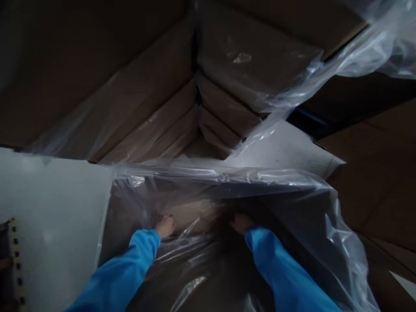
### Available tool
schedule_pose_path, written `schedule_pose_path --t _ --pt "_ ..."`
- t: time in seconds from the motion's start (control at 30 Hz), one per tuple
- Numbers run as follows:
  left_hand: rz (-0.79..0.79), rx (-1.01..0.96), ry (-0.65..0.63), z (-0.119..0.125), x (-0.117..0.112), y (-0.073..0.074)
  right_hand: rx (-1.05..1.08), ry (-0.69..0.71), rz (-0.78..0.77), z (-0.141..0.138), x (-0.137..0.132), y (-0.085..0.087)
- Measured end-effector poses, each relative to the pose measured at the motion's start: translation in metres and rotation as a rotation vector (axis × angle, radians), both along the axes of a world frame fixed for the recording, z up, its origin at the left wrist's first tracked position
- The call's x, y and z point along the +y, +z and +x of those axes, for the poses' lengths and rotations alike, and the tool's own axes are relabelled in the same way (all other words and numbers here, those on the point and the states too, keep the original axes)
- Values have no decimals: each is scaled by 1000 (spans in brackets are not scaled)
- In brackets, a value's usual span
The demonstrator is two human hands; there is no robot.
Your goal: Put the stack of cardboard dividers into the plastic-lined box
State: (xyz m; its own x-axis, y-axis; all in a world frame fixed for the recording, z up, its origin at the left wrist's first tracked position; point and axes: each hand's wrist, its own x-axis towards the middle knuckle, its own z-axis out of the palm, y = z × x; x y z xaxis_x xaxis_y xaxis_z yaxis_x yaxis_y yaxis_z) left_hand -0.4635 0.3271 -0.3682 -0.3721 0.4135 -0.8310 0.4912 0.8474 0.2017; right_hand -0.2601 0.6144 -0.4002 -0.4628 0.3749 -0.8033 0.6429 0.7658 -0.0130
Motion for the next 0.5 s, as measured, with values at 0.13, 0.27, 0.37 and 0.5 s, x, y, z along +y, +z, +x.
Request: schedule_pose_path --t 0.13,0.27,0.37,0.5 --pt "522 620 79 -48 -20 110 704 188 -46 -33 -19 116" --pt "763 718 545 -141 -75 148 1325 335 80 -103 -35 213" --pt "773 150 851 -186 -98 126 1284 374 -32 -191 -59 231" --pt "826 -9 829 -197 -93 90 834 479 -272 -300 -111 211"
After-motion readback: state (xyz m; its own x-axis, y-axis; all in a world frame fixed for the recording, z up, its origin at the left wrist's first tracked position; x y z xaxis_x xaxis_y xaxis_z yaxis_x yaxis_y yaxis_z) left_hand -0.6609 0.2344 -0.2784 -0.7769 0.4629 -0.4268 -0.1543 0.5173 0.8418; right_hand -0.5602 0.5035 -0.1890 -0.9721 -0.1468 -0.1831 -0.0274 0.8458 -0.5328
